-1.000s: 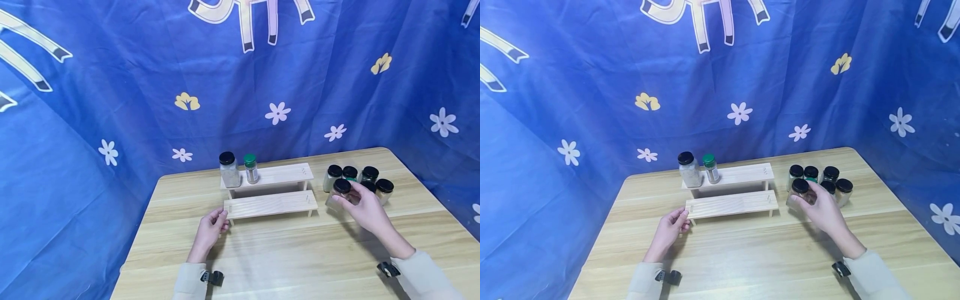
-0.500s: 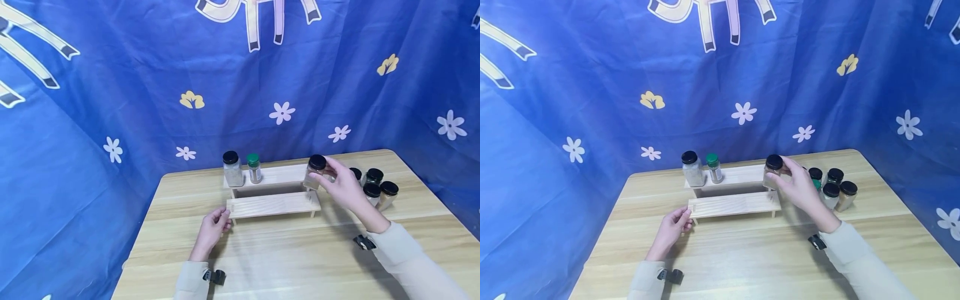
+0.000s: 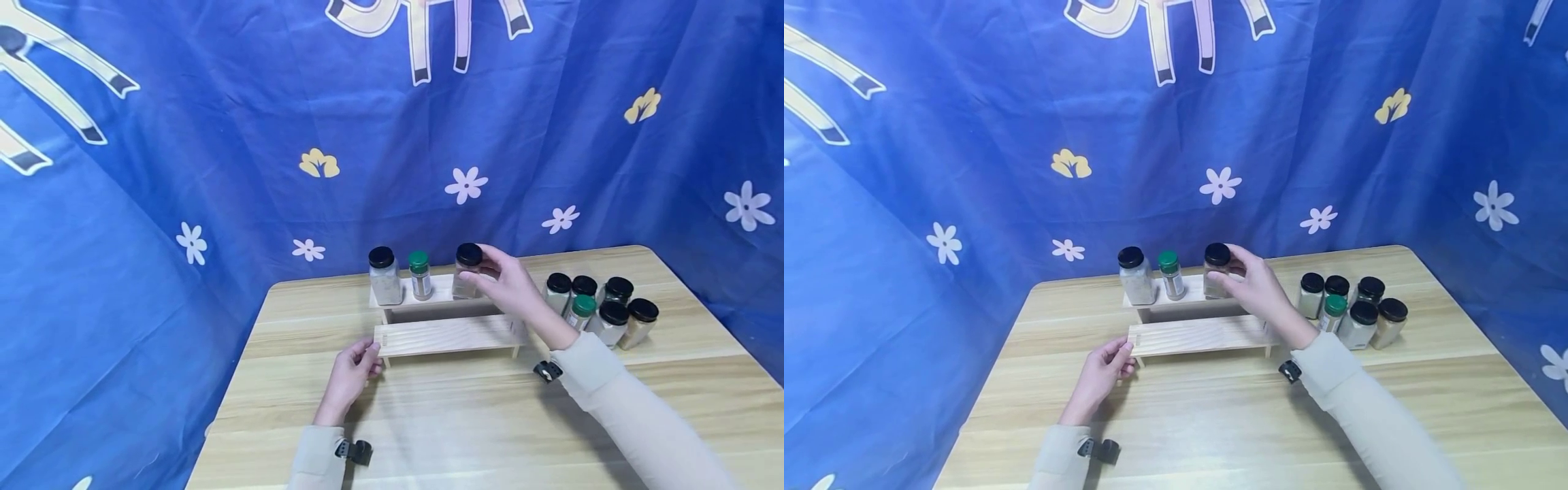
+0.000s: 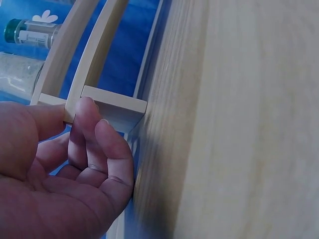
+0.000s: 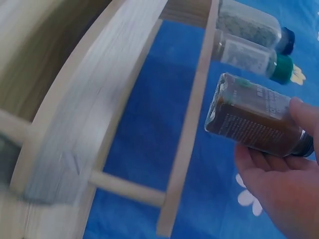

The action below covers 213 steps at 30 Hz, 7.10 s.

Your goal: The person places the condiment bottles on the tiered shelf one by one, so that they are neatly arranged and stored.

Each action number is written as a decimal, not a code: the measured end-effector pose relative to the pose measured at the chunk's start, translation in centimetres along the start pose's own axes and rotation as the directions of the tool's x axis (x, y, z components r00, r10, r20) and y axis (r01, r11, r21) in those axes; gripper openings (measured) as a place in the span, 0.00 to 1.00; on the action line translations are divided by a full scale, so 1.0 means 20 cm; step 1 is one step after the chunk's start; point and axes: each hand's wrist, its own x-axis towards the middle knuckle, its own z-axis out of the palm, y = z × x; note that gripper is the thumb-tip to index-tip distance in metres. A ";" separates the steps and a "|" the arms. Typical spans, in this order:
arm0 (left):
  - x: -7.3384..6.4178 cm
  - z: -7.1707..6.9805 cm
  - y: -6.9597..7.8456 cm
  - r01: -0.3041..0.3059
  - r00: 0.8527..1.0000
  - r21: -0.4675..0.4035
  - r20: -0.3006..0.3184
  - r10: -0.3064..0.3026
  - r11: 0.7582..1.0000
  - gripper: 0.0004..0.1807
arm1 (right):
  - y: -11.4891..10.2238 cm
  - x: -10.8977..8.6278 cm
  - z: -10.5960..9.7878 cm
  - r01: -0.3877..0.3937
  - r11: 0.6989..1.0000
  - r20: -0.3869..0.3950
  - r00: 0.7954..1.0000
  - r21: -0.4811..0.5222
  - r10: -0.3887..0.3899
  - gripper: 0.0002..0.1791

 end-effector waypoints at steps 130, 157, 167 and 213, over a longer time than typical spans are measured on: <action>0.00 -0.01 0.01 0.001 1.000 -0.007 0.012 -0.001 1.000 0.28 | 0.05 -0.27 -0.47 -0.123 0.981 -0.271 0.959 -0.153 0.078 0.28; 0.00 0.01 0.00 0.023 1.000 -0.014 0.020 -0.022 1.000 0.29 | 0.04 -0.07 -0.08 -0.136 0.980 -0.122 0.985 -0.145 0.119 0.30; 0.01 0.01 -0.01 0.016 1.000 -0.032 0.021 -0.015 0.999 0.29 | 0.04 -0.10 -0.15 -0.146 0.986 -0.109 0.985 -0.083 0.136 0.36; 0.02 0.00 0.00 0.029 0.999 -0.016 0.023 -0.028 0.999 0.29 | 0.53 -0.77 -0.74 -0.352 0.877 -0.310 0.917 -0.327 0.252 0.34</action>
